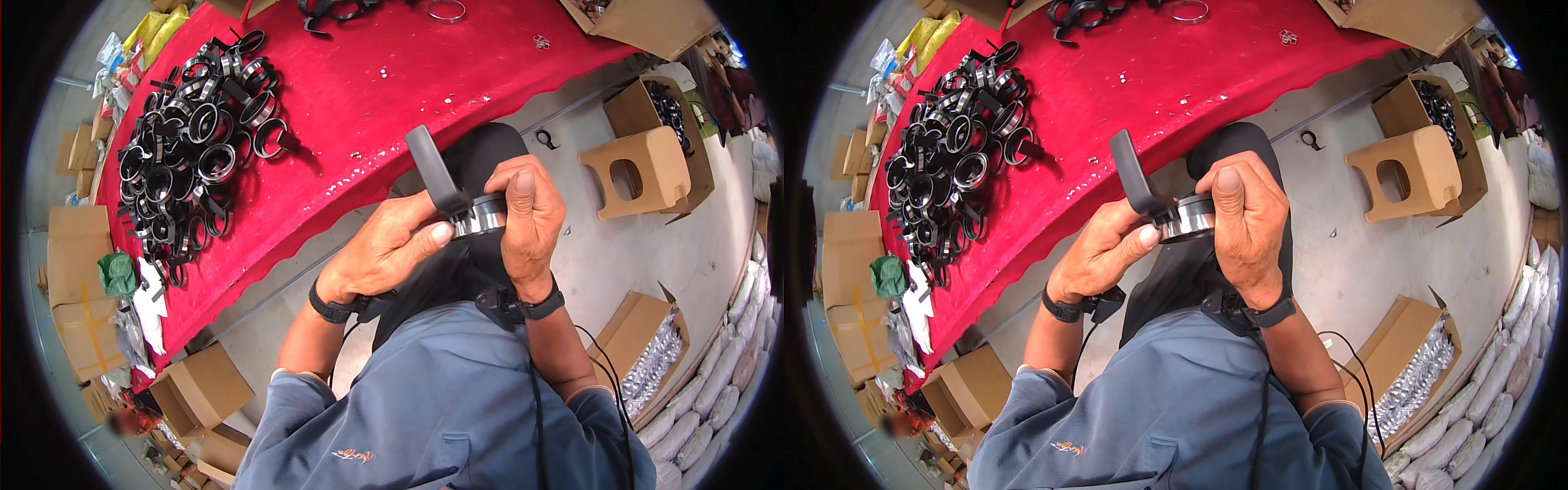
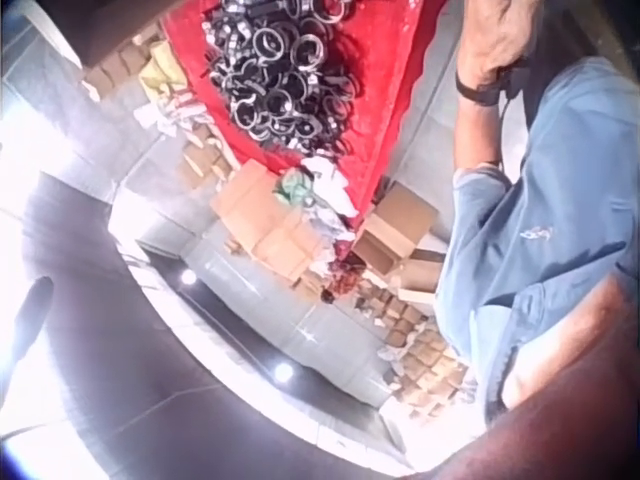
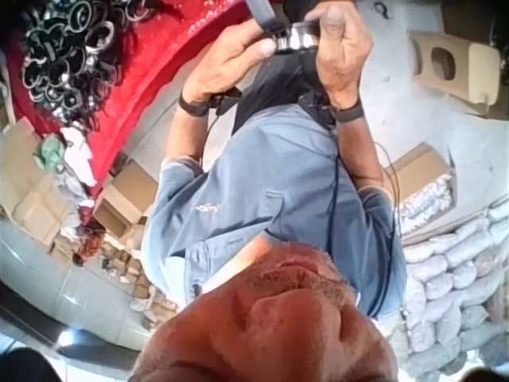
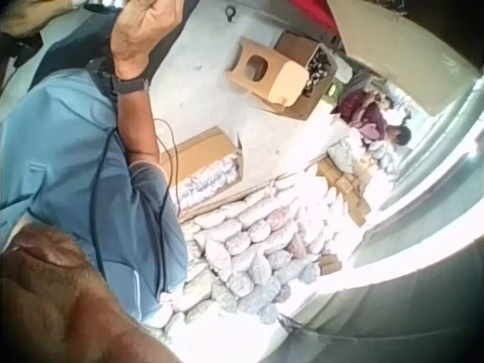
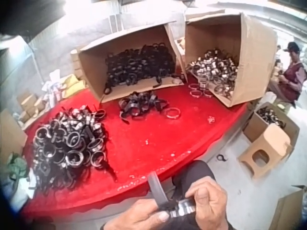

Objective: Manually assembling black plastic circular components with metal rings.

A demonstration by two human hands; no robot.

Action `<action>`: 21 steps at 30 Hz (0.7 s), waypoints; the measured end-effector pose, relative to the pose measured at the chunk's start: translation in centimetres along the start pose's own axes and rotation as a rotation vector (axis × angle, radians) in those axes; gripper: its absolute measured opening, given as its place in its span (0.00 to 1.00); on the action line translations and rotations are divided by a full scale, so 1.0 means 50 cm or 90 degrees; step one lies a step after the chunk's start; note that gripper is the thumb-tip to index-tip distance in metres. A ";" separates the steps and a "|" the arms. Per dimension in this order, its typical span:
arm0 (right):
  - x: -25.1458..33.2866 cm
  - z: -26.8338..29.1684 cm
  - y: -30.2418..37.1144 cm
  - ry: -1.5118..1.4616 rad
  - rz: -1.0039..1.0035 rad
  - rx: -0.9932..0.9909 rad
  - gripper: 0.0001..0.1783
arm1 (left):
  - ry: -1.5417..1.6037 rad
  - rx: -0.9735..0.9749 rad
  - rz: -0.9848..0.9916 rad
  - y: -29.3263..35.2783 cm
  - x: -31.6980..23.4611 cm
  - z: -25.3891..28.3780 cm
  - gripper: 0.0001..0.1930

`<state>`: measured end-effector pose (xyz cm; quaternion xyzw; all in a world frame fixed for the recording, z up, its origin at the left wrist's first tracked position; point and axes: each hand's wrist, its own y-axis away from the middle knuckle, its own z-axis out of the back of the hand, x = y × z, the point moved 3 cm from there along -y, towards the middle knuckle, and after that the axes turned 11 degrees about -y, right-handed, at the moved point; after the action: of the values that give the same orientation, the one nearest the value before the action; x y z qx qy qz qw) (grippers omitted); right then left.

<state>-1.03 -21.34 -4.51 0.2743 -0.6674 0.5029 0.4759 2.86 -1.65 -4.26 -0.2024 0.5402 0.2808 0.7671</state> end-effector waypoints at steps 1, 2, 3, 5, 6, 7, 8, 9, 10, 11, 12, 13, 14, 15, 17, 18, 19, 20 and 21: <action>-0.009 0.000 0.006 -0.016 0.004 0.000 0.30 | 0.000 -0.001 0.000 0.002 -0.002 -0.012 0.22; -0.016 0.001 0.009 -0.032 0.008 0.002 0.30 | 0.074 -0.065 -0.021 0.003 -0.004 -0.030 0.22; -0.018 -0.001 0.012 -0.032 0.009 0.004 0.30 | 0.148 -0.129 -0.042 0.003 -0.003 -0.046 0.22; -0.020 -0.002 0.016 -0.043 0.001 -0.022 0.30 | 0.102 -0.174 -0.062 0.000 0.011 -0.070 0.21; -0.018 -0.002 0.015 -0.043 0.001 -0.022 0.30 | 0.090 -0.194 -0.013 0.001 0.018 -0.077 0.21; -0.017 -0.002 0.011 -0.018 -0.025 -0.028 0.30 | 0.078 -0.214 0.036 0.002 0.027 -0.084 0.20; -0.017 0.000 0.009 0.009 -0.052 -0.035 0.31 | 0.054 -0.250 0.041 -0.002 0.027 -0.090 0.21; -0.016 0.001 0.008 0.011 -0.053 -0.035 0.31 | 0.056 -0.249 0.041 -0.002 0.025 -0.089 0.21; -0.015 0.002 0.008 0.006 -0.049 -0.041 0.32 | 0.018 -0.228 0.042 -0.002 0.021 -0.087 0.22; -0.014 0.003 0.010 0.001 -0.047 -0.046 0.33 | -0.019 -0.208 0.044 -0.003 0.013 -0.087 0.22; -0.016 0.006 0.011 0.002 -0.050 -0.045 0.33 | -0.017 -0.207 0.047 -0.003 0.010 -0.090 0.22; -0.018 0.011 0.013 0.027 -0.056 -0.055 0.35 | -0.044 -0.210 0.027 -0.005 0.004 -0.096 0.22; -0.019 0.013 0.011 0.051 -0.060 -0.066 0.37 | -0.072 -0.212 0.006 -0.007 -0.001 -0.098 0.22; -0.019 0.014 0.011 0.050 -0.061 -0.067 0.37 | -0.073 -0.211 0.007 -0.009 -0.004 -0.101 0.22; -0.020 0.018 0.010 0.056 -0.069 -0.093 0.38 | -0.040 -0.211 0.018 -0.013 -0.006 -0.106 0.22; -0.020 0.018 0.009 0.056 -0.068 -0.094 0.38 | -0.041 -0.211 0.017 -0.015 -0.005 -0.109 0.22; -0.021 0.018 0.008 0.048 -0.085 -0.101 0.38 | -0.004 -0.210 0.021 -0.015 0.000 -0.113 0.21; -0.020 0.021 0.012 0.043 -0.103 -0.108 0.38 | 0.036 -0.208 0.027 -0.013 0.003 -0.120 0.21; -0.019 0.026 0.016 0.045 -0.105 -0.109 0.38 | 0.039 -0.206 0.028 -0.009 0.005 -0.123 0.21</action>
<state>-1.78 -22.37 -5.76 0.2686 -0.6659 0.4123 0.5607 -1.17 -5.73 -6.56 -0.3198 0.5151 0.3744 0.7016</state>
